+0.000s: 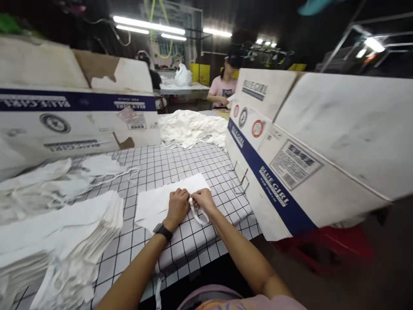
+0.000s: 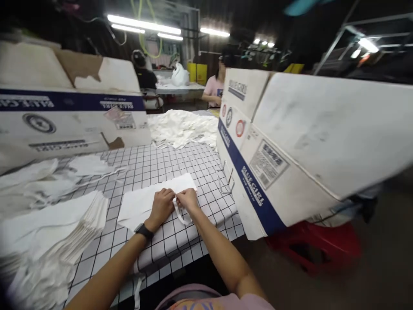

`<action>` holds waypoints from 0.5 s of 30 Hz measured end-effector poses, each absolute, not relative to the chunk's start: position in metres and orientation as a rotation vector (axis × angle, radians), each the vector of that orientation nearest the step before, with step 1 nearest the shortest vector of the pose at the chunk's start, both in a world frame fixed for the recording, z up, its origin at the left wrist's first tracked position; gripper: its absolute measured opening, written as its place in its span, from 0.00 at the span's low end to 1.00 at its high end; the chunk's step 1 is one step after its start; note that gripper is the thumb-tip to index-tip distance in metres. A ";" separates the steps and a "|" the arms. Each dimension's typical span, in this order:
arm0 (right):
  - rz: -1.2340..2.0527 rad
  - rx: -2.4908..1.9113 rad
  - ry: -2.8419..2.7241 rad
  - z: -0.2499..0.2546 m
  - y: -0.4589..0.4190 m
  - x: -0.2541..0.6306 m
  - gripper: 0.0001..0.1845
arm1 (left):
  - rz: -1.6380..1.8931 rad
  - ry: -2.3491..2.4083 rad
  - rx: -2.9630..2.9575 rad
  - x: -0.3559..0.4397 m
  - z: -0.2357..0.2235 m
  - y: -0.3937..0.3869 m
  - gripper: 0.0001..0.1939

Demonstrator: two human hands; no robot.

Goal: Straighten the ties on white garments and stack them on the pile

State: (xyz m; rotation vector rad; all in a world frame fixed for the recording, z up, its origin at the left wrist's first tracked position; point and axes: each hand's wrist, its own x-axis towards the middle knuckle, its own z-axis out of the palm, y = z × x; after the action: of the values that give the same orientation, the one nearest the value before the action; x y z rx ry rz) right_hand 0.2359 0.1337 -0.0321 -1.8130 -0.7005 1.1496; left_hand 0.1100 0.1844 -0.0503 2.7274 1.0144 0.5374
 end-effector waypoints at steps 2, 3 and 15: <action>1.194 -1.850 -0.716 -0.028 0.136 0.235 0.15 | 0.501 0.988 2.761 0.109 -0.049 0.184 0.11; 1.217 -1.862 -0.721 -0.026 0.137 0.236 0.17 | 0.494 0.975 2.783 0.108 -0.048 0.184 0.11; 1.149 -1.797 -0.840 0.004 0.134 0.245 0.21 | 0.314 0.950 3.033 0.112 -0.041 0.194 0.09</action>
State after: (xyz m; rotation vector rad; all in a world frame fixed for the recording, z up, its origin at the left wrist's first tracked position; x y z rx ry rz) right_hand 0.2449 0.1340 0.0035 -1.7966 -0.8396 1.1491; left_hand 0.1123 0.1940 -0.0413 3.0326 0.9497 0.3140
